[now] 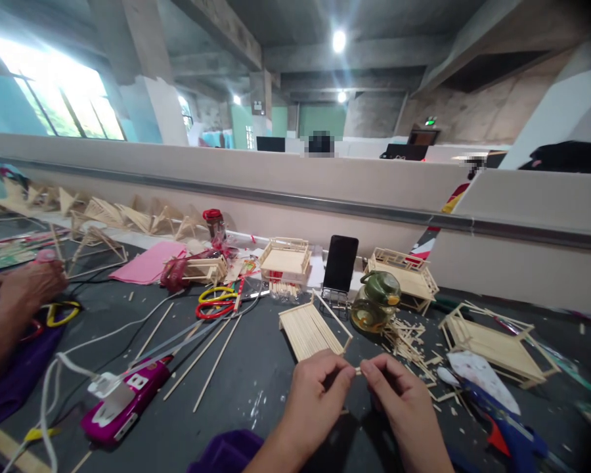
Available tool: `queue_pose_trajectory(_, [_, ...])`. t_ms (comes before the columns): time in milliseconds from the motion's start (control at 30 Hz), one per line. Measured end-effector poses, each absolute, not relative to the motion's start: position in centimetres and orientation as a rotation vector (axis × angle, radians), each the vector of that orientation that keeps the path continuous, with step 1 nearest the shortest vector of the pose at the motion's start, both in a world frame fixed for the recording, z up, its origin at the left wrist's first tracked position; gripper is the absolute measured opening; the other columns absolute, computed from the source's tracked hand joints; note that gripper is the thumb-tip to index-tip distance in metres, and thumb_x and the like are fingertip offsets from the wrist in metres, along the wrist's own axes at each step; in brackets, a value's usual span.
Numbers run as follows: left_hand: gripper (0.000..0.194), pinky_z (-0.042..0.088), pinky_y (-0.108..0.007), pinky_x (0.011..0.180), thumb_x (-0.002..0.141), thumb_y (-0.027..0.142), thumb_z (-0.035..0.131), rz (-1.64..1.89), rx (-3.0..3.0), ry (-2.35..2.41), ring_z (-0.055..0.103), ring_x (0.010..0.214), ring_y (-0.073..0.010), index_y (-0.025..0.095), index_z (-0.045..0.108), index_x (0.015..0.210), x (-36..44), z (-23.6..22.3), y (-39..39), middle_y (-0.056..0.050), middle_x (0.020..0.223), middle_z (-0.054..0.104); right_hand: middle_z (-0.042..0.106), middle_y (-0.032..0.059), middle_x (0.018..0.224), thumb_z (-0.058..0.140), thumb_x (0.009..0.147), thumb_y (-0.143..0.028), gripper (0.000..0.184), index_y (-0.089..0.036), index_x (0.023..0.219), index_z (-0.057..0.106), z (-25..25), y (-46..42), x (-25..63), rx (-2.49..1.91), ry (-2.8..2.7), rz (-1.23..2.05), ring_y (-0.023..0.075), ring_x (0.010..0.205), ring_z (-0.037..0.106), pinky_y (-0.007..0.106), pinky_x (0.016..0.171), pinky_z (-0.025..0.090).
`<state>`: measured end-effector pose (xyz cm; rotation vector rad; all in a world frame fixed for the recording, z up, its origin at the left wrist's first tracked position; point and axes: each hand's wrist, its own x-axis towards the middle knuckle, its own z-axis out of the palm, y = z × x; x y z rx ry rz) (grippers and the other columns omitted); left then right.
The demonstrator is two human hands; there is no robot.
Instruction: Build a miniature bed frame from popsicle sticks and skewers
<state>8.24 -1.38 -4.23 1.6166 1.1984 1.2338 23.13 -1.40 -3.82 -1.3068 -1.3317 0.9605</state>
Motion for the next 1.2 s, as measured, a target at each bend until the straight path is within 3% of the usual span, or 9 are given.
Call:
queue_pose_trajectory(167, [0.036, 0.042, -0.021, 0.052, 0.088, 0.048, 0.053, 1.228, 1.203, 1.059, 0.055, 0.06, -0.0121, 0.016, 0.069, 0.091, 8.4, -4.0, -1.2, -0.004, 0.077, 0.062, 0.046, -0.0045, 0.054, 0.07, 0.074, -0.052, 0.036, -0.018, 0.067, 0.059, -4.2, -1.6, 22.6, -1.228, -1.027, 1.107, 0.0094, 0.049, 0.04, 0.019, 0.045, 0.035])
queue_pose_trajectory(233, [0.038, 0.042, -0.02, 0.049, 0.085, 0.051, 0.055, 1.276, 1.055, 1.05, 0.053, 0.057, -0.0112, 0.015, 0.067, 0.09, 8.4, -3.9, -1.0, -0.003, 0.075, 0.06, 0.046, -0.0046, 0.057, 0.072, 0.073, -0.051, 0.036, -0.018, 0.068, 0.058, -4.4, -1.5, 22.4, -1.184, -0.918, 1.146, 0.0089, 0.05, 0.041, 0.018, 0.044, 0.035])
queue_pose_trajectory(467, [0.018, 0.042, -0.022, 0.055, 0.081, 0.034, 0.063, 1.29, 1.365, 1.262, 0.055, 0.061, -0.0141, 0.018, 0.068, 0.085, 6.6, -3.1, -0.4, -0.002, 0.071, 0.063, 0.051, -0.0034, 0.061, 0.067, 0.078, -0.05, 0.033, -0.018, 0.075, 0.062, -4.3, -1.2, 23.0, -1.261, -1.077, 1.046, 0.0109, 0.052, 0.044, 0.02, 0.046, 0.036])
queue_pose_trajectory(600, [0.015, 0.045, -0.027, 0.071, 0.085, 0.024, 0.057, 0.841, 1.982, 1.302, 0.063, 0.078, -0.0195, 0.02, 0.07, 0.079, 6.0, -2.9, -0.9, -0.005, 0.082, 0.07, 0.057, -0.0016, 0.065, 0.061, 0.082, -0.047, 0.029, -0.018, 0.081, 0.065, -3.7, -1.5, 23.9, -1.356, -1.216, 0.811, 0.0124, 0.055, 0.047, 0.022, 0.051, 0.038])
queue_pose_trajectory(833, [0.028, 0.049, -0.029, 0.064, 0.083, 0.005, 0.044, -0.019, 2.407, 1.468, 0.067, 0.076, -0.0218, 0.015, 0.07, 0.089, 9.9, -5.1, -2.2, -0.013, 0.093, 0.068, 0.062, 0.0017, 0.07, 0.052, 0.087, -0.047, 0.031, -0.018, 0.086, 0.064, -3.9, -1.5, 24.3, -1.47, -1.343, 0.623, 0.0145, 0.056, 0.05, 0.024, 0.054, 0.04])
queue_pose_trajectory(1000, [0.028, 0.051, -0.031, 0.069, 0.087, 0.007, 0.041, 0.06, 2.464, 1.458, 0.067, 0.08, -0.0229, 0.014, 0.067, 0.094, 9.8, -6.4, -1.9, -0.012, 0.093, 0.068, 0.067, 0.0026, 0.073, 0.047, 0.088, -0.037, 0.022, -0.022, 0.08, 0.061, -4.5, -1.3, 23.9, -1.637, -1.665, 0.589, 0.0193, 0.066, 0.06, 0.028, 0.062, 0.041])
queue_pose_trajectory(1200, [0.023, 0.05, -0.031, 0.073, 0.087, 0.011, 0.046, 0.149, 2.437, 1.434, 0.067, 0.083, -0.0234, 0.014, 0.064, 0.101, 8.8, -6.6, -1.8, -0.013, 0.098, 0.067, 0.068, 0.0008, 0.072, 0.04, 0.09, -0.035, 0.02, -0.024, 0.079, 0.052, -5.4, -1.2, 22.7, -1.597, -1.656, 0.884, 0.0185, 0.062, 0.065, 0.028, 0.06, 0.045])
